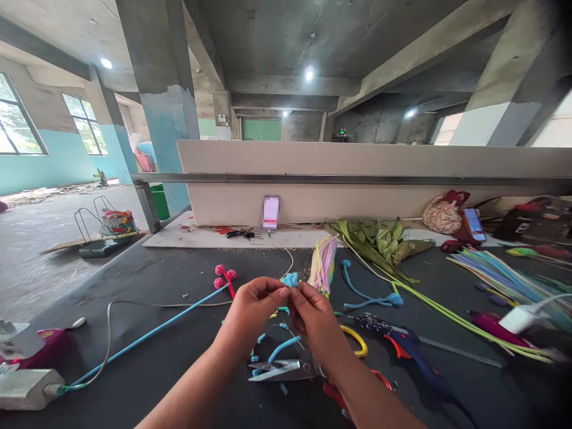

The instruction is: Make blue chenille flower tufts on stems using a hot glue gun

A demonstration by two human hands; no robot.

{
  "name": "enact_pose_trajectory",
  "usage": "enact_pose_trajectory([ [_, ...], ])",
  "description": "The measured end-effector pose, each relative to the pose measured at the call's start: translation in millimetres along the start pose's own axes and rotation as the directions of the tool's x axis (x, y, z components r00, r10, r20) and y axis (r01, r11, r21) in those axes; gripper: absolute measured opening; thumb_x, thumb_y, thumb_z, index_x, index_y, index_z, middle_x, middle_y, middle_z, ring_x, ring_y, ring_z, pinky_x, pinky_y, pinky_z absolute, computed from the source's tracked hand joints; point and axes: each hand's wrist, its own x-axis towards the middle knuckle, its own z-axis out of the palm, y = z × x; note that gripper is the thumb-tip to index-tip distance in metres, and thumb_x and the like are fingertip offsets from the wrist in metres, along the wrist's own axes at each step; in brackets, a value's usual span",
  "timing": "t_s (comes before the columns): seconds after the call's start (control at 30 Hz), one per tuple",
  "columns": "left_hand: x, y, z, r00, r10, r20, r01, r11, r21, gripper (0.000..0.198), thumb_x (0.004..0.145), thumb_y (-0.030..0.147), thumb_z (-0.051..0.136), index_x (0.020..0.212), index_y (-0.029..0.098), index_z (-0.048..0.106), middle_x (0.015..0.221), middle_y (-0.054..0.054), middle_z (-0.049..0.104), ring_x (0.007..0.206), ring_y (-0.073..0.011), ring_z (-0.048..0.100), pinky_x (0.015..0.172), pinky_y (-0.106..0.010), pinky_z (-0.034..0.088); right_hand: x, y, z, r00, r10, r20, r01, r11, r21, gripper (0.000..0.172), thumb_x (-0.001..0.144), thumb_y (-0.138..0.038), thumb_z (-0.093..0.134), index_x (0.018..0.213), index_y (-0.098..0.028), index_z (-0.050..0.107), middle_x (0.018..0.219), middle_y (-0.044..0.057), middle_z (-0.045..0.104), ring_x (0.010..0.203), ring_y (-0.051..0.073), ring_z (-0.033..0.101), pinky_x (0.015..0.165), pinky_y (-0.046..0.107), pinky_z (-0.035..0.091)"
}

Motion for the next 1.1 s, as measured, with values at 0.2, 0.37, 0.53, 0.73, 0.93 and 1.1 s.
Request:
enact_pose_trajectory([
  [0.2, -17.8, -3.6, 1.1, 0.992, -0.027, -0.12, 0.022, 0.999, -0.046, 0.017, 0.064, 0.028, 0.072, 0.071, 0.015, 0.065, 0.063, 0.001, 0.061, 0.06, -0.0092, 0.052, 0.06, -0.021, 0.04, -15.6, -16.7, 14.6, 0.982, -0.18, -0.065, 0.134, 0.891, -0.433, 0.019, 0.074, -0.022, 0.059, 0.057, -0.022, 0.051, 0.053, -0.004, 0.044, 0.052, 0.012, 0.035, 0.049, 0.025, 0.025],
  [0.37, -36.7, -3.3, 0.5, 0.987, 0.02, -0.157, -0.049, 0.982, -0.181, 0.02, 0.067, 0.031, 0.071, 0.074, 0.014, 0.064, 0.067, 0.0, 0.062, 0.062, -0.0097, 0.053, 0.063, -0.022, 0.041, -33.9, -27.6, 22.8, 0.963, -0.267, -0.032, 0.19, 0.762, -0.619, 0.023, 0.079, -0.026, 0.051, 0.057, -0.023, 0.053, 0.049, -0.001, 0.05, 0.048, 0.015, 0.042, 0.049, 0.027, 0.027],
  [0.53, -49.8, -1.2, 5.9, 0.987, -0.004, -0.161, -0.047, 0.949, -0.31, 0.024, 0.064, 0.034, 0.074, 0.075, 0.014, 0.065, 0.064, 0.001, 0.06, 0.06, -0.0086, 0.051, 0.063, -0.022, 0.042, -47.6, -31.4, 31.3, 0.937, -0.349, -0.001, 0.243, 0.654, -0.716, 0.027, 0.08, -0.026, 0.05, 0.054, -0.023, 0.05, 0.046, 0.0, 0.051, 0.044, 0.013, 0.043, 0.048, 0.027, 0.027],
  [0.73, -59.3, 0.3, 6.2, 0.993, -0.049, -0.107, 0.001, 0.913, -0.407, 0.024, 0.064, 0.035, 0.074, 0.071, 0.013, 0.065, 0.061, 0.002, 0.057, 0.056, -0.0065, 0.048, 0.058, -0.019, 0.039, -56.0, -30.0, 38.8, 0.916, -0.4, 0.027, 0.272, 0.571, -0.774, 0.027, 0.081, -0.022, 0.047, 0.054, -0.023, 0.051, 0.051, 0.002, 0.055, 0.047, 0.014, 0.044, 0.05, 0.027, 0.027],
  [0.93, -72.0, -3.3, 11.5, 0.985, -0.111, -0.134, 0.035, 0.88, -0.474, 0.023, 0.061, 0.03, 0.077, 0.073, 0.014, 0.066, 0.066, 0.0, 0.063, 0.058, -0.0085, 0.054, 0.057, -0.019, 0.041, -55.2, -23.3, 42.7, 0.917, -0.396, -0.044, 0.195, 0.542, -0.818, 0.018, 0.079, -0.018, 0.048, 0.062, -0.023, 0.054, 0.052, 0.003, 0.059, 0.049, 0.017, 0.052, 0.05, 0.028, 0.027],
  [1.1, -68.5, -2.7, 7.9, 0.988, -0.124, -0.09, 0.06, 0.852, -0.52, 0.019, 0.064, 0.028, 0.075, 0.07, 0.014, 0.065, 0.059, 0.002, 0.059, 0.049, -0.0057, 0.049, 0.051, -0.018, 0.038, -65.4, -26.4, 52.6, 0.936, -0.353, 0.0, 0.205, 0.544, -0.814, 0.015, 0.082, -0.018, 0.047, 0.081, -0.023, 0.062, 0.072, 0.008, 0.07, 0.064, 0.023, 0.063, 0.054, 0.03, 0.038],
])
